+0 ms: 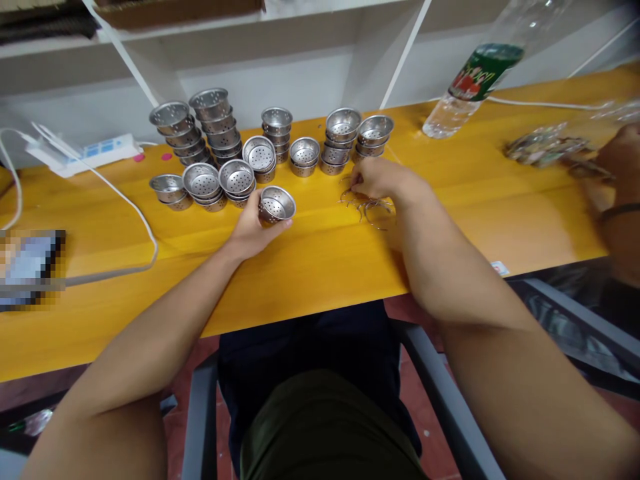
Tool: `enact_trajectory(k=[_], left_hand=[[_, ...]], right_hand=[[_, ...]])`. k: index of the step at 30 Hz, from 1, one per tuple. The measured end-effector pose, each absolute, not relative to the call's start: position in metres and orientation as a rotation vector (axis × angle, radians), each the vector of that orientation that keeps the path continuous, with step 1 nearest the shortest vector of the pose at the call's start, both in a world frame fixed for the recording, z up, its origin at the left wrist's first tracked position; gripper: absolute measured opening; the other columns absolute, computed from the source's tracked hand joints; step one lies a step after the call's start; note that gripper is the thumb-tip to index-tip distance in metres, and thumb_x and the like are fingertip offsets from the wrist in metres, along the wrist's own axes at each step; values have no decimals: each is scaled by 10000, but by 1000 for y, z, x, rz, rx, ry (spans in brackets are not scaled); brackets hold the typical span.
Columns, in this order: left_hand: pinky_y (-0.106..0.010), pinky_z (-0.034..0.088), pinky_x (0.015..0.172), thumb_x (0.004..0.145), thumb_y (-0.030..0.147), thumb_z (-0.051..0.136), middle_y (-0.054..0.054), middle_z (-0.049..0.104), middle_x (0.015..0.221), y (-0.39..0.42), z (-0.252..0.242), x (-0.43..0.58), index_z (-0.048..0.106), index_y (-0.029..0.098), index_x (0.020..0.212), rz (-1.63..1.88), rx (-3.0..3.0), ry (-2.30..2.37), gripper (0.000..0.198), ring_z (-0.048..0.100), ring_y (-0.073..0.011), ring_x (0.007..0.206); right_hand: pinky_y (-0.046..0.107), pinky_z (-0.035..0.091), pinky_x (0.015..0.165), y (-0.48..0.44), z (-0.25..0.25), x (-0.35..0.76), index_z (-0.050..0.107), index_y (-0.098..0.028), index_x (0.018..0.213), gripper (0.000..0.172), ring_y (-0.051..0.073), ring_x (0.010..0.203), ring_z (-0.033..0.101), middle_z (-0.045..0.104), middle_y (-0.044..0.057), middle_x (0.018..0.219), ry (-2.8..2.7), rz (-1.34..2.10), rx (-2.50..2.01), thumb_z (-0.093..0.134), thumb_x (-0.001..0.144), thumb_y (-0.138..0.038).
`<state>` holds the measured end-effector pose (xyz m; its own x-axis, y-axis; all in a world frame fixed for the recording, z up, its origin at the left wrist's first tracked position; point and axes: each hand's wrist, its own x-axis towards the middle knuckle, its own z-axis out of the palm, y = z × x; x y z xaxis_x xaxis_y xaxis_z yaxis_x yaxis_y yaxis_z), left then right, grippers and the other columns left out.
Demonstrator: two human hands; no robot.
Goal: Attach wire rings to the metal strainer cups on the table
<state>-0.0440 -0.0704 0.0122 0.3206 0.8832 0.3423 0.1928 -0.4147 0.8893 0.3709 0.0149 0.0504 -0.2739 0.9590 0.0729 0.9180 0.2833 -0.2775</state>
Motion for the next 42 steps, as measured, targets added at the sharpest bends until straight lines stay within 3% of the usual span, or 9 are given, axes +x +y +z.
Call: enact_trajectory(k=[7,12,14,17,24,29,34,38,42], left_hand=[[-601,756,1248,882,554,1147,-122,831,1465,-72,12,-45,674,270,1561,1133,1821,959,875,871,-372,1342],[-605,760,1232,839,505,1158,-128,835,1458,-70,9,-43,682,263,1522,1160,1818,962,868,875,-379,1346],[-590,770,1226,838,523,1166,-124,841,1454,-69,8,-41,681,263,1503,1167,1806,938,863,883,-376,1355],[-546,770,1236,844,645,1183,-129,834,1507,-70,8,-40,658,279,1544,1175,1780,868,948,882,-368,1405],[-515,784,1197,844,865,1163,-127,835,1500,-69,7,-38,633,298,1552,1178,1775,792,1051,891,-355,1402],[-460,801,1112,807,877,1182,-109,842,1446,-69,4,-37,614,301,1529,1238,1782,788,1085,907,-315,1304],[-454,783,1114,792,824,1206,-98,826,1438,-67,5,-41,591,305,1540,1251,1848,835,1099,897,-316,1301],[-457,774,1127,809,791,1204,-94,812,1435,-67,5,-44,577,305,1555,1262,1921,846,1089,887,-322,1309],[-457,776,1111,827,820,1189,-88,819,1406,-67,7,-45,590,296,1578,1259,1952,841,1095,893,-319,1279]], right_hand=[[434,575,800,-7,77,340,644,-274,790,326,262,768,679,775,76,825,-2380,265,-1781,822,1057,-215],[515,667,962,-18,80,323,768,-284,1106,44,323,953,784,865,101,1076,-2228,315,-1296,798,1112,-317],[509,681,973,-23,78,309,801,-271,1242,142,311,959,782,852,94,1091,-2143,450,-1066,795,1143,-373],[438,656,871,-31,76,284,833,-251,1321,248,264,898,724,800,68,1033,-2022,642,-847,830,1168,-445],[348,379,652,-49,78,250,796,-240,1207,161,160,664,385,465,-76,748,-1954,794,-710,850,1135,-373],[349,346,655,-48,74,249,709,-270,1192,180,159,643,372,440,-101,714,-1981,812,-687,841,1082,-324],[338,410,597,-43,67,251,611,-316,1157,372,177,618,481,594,-69,722,-1875,963,-741,916,1136,-526],[343,481,547,-41,68,251,683,-304,1109,560,188,659,561,712,3,829,-1798,925,-730,941,1134,-800],[347,547,539,-40,73,251,770,-288,1054,634,190,698,598,724,32,876,-1748,830,-684,1004,1061,-877]])
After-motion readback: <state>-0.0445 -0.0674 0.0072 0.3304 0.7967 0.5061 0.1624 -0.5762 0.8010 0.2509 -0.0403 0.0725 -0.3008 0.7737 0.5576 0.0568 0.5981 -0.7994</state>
